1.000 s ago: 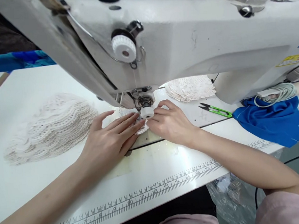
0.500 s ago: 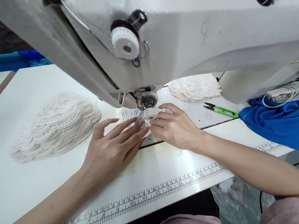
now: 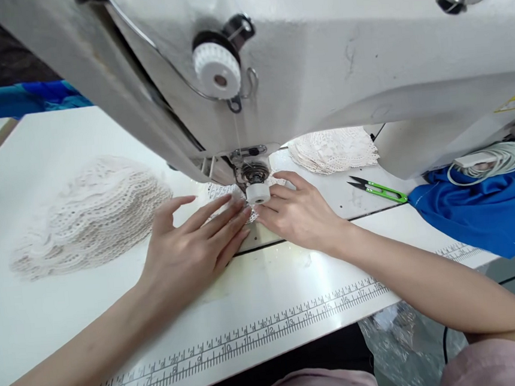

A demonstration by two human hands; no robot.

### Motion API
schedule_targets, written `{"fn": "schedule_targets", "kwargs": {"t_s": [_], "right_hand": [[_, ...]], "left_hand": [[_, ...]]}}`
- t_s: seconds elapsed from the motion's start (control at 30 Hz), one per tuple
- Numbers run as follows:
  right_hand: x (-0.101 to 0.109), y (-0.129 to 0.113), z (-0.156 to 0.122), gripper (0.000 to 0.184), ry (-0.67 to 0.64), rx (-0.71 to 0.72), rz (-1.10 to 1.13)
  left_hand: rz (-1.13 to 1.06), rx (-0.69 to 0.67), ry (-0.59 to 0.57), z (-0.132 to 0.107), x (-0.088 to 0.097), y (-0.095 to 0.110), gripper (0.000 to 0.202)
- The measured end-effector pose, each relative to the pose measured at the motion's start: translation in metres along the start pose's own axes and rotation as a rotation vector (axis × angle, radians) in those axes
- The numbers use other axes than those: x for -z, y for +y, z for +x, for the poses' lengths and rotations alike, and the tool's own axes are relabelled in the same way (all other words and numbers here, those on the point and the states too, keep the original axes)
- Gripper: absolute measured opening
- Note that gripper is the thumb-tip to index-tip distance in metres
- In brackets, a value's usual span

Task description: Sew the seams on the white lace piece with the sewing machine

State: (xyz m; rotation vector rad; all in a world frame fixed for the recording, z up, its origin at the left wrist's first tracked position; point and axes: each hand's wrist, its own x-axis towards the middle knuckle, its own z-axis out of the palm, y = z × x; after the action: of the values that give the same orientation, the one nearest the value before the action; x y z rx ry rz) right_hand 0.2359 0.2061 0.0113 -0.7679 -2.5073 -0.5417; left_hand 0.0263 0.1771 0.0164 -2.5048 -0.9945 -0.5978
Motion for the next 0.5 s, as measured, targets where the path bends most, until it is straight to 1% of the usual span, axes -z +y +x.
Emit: {"fn": "schedule_targets", "kwargs": {"t_s": [0.1, 0.2, 0.5], "right_hand": [[0.0022, -0.0033, -0.0028, 0.025, -0.015, -0.018, 0.012], [0.0029, -0.0048, -0.0044, 0.027, -0.034, -0.026, -0.002], [-0.0004, -0.0018, -0.0038, 0.027, -0.058, -0.035, 0.016]], "left_hand": [[-0.007, -0.007, -0.003, -0.0031, 0.0048, 0.0053, 0.022], [-0.024, -0.001, -0.006, -0.0045, 0.0067, 0.006, 0.021], [-0.052, 0.011, 0.0, -0.0027, 0.0013, -0.0002, 0.021]]}}
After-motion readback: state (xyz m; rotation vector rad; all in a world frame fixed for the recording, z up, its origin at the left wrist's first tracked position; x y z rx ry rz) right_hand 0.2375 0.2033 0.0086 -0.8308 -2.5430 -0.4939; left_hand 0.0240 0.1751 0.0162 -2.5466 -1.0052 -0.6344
